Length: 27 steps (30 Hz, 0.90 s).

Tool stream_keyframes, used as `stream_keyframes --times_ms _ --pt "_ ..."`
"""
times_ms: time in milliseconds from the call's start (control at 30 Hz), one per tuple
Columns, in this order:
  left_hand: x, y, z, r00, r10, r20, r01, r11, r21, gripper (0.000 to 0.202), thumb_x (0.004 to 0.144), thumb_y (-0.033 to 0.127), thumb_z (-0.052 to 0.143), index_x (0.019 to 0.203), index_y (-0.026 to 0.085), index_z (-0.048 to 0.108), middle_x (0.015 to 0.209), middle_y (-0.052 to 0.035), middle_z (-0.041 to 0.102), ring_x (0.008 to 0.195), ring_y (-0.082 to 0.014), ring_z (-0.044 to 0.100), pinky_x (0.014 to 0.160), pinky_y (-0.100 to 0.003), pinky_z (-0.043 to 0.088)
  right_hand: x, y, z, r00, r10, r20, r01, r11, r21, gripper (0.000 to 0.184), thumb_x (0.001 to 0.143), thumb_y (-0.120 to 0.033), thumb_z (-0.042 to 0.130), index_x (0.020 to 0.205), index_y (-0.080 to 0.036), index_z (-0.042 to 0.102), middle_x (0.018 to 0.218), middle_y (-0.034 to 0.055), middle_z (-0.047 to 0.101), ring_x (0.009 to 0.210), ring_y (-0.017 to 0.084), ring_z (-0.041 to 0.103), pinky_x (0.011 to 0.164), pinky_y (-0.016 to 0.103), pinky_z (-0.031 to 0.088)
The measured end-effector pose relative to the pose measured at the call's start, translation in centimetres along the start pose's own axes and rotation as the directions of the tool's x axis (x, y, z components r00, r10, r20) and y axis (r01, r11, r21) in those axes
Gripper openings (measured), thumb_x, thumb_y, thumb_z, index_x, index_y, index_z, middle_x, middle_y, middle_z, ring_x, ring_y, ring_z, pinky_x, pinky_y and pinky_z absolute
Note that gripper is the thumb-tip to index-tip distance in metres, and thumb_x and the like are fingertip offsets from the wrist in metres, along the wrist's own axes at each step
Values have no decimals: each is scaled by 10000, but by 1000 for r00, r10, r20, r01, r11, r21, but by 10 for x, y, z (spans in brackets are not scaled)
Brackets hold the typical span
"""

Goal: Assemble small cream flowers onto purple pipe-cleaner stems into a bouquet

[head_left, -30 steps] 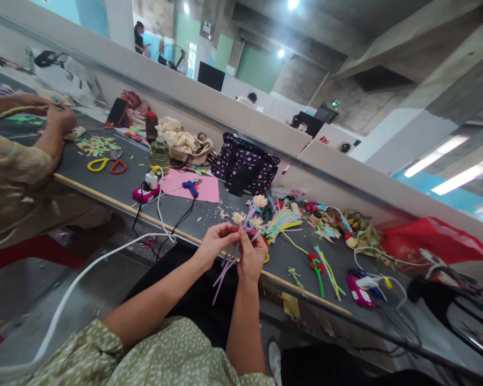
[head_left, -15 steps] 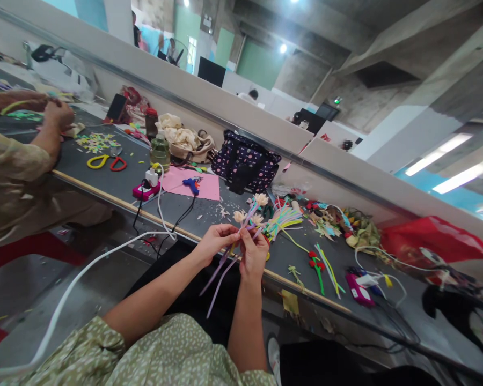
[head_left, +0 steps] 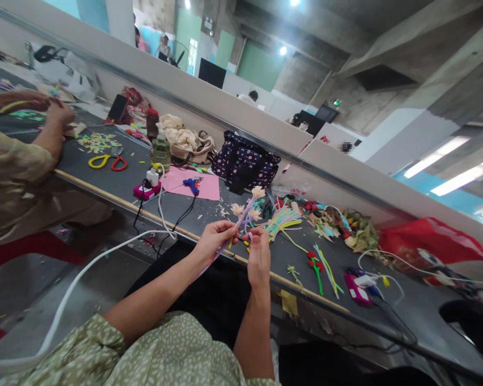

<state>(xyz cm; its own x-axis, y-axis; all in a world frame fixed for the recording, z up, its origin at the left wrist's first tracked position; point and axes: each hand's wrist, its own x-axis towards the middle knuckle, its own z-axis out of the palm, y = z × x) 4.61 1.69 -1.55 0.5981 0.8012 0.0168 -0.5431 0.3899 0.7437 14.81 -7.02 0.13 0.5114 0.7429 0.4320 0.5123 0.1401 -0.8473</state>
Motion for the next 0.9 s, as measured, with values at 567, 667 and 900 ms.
stream_keyframes --times_ms 567,667,900 --pt "-4 -6 6 996 89 10 -89 996 -29 257 627 278 802 777 113 675 673 -32 665 565 -104 593 579 -226 452 8 -3 5 996 -81 -22 82 995 53 235 820 -365 601 873 -167 715 807 43 681 712 151 589 693 272 465" --pt "-5 -8 6 995 102 15 -101 994 -30 253 630 279 799 778 115 675 672 -28 662 560 -100 583 579 -228 446 10 -2 9 999 -10 -52 16 992 127 237 782 -372 635 839 -153 706 772 40 689 668 148 598 662 272 485" --pt "-6 -9 6 994 110 -6 -110 994 5 274 628 321 795 770 130 659 652 -9 628 581 -107 572 538 -215 432 14 0 18 994 46 -98 -27 983 179 274 747 -402 657 794 -134 693 654 17 651 578 123 550 587 247 467"
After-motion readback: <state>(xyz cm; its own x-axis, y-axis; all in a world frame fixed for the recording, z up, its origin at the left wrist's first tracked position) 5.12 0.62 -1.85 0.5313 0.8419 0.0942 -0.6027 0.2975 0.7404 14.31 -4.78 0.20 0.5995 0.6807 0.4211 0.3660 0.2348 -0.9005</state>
